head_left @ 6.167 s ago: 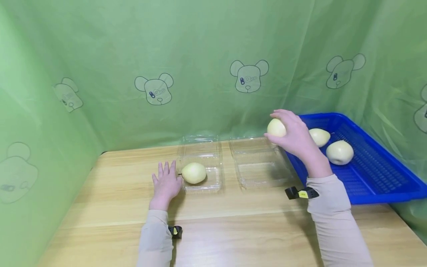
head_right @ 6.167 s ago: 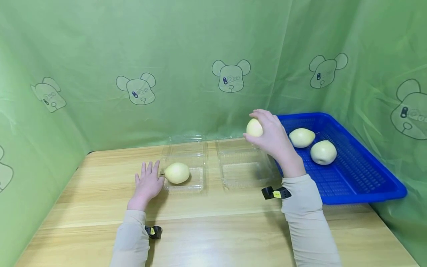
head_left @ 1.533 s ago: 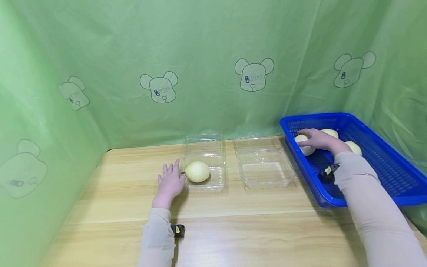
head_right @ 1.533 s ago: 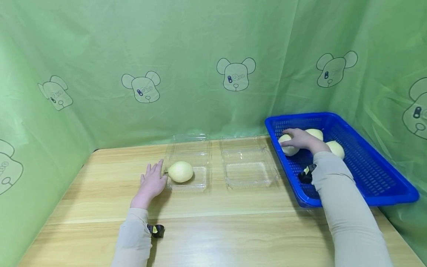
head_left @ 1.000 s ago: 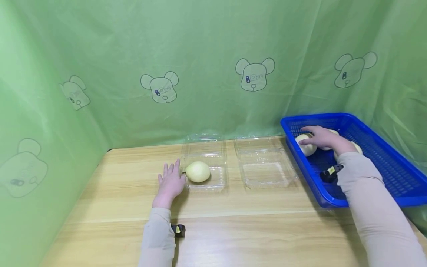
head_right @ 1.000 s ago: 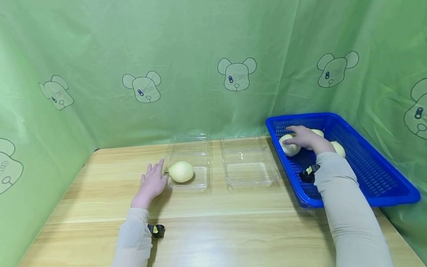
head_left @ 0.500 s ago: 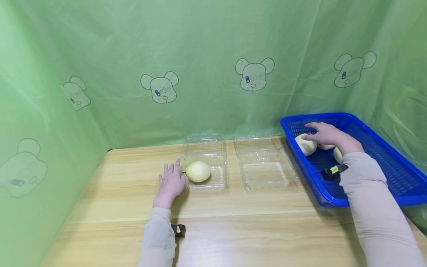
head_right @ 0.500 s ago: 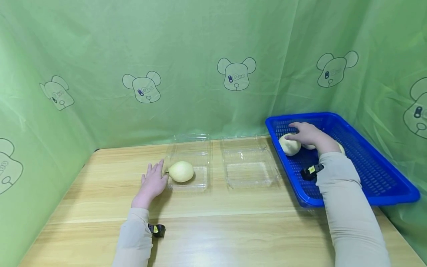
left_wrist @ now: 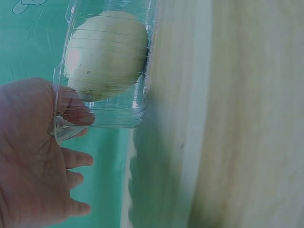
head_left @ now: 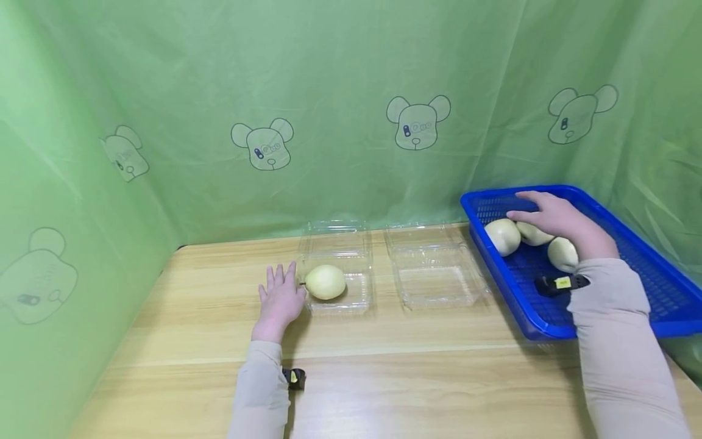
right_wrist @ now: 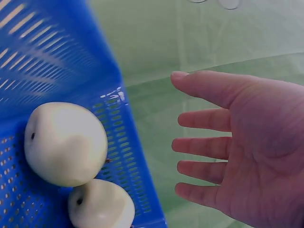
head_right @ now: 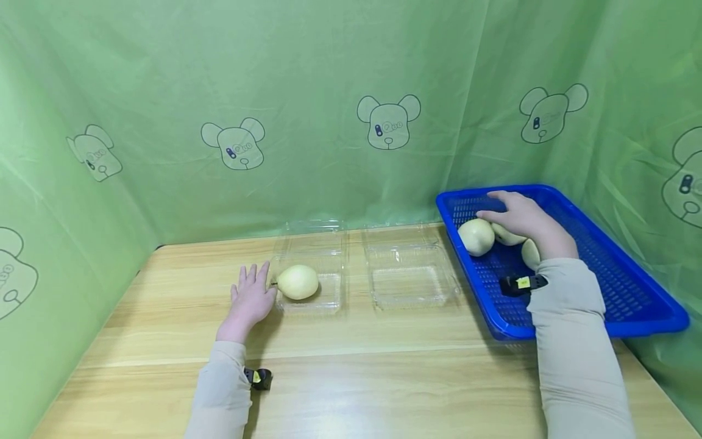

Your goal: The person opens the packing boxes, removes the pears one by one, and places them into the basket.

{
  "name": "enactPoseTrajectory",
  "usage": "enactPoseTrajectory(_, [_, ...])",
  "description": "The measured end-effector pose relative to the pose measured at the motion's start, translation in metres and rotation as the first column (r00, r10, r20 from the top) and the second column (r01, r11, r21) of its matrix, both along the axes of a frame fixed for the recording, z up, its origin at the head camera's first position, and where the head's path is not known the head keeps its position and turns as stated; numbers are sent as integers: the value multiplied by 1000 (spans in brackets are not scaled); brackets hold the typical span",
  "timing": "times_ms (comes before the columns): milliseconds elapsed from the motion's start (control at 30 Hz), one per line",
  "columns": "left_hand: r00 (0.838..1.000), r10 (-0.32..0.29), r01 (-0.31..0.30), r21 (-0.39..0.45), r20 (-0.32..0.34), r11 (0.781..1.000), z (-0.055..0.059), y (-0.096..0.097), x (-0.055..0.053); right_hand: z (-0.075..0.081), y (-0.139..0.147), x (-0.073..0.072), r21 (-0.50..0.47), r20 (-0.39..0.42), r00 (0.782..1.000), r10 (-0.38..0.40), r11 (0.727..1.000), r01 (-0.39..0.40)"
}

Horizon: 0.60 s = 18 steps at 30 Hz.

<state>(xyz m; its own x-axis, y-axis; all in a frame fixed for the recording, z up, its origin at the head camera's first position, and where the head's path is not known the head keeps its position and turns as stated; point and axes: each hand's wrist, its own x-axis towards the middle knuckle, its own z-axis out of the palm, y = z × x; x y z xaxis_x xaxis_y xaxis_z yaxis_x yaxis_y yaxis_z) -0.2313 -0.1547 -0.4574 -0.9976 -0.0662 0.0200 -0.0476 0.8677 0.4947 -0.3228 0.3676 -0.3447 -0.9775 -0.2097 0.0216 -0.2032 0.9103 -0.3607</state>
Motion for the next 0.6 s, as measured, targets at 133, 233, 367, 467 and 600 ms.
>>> enactPoseTrajectory(133, [1000,3,-3,-28,-3,1000,0,0,0,5,-1,9,-53,-22,999,-30,998,29])
enactPoseTrajectory(233, [1000,7,-8,-51,-8,999,0,0,0,7,-2,15,-105,-43,998,-52,993,47])
enactPoseTrajectory(367, [1000,11,-11,-75,-2,997,-1,-1,-1,9,-4,23,-174,-68,995,-72,983,60])
enactPoseTrajectory(467, [1000,13,-13,-85,2,996,-1,-1,-2,10,-7,29,-225,-85,993,-82,972,61])
enactPoseTrajectory(600, [1000,14,-13,-85,1,996,-2,-2,-3,12,-12,36,-295,-108,989,-106,953,70])
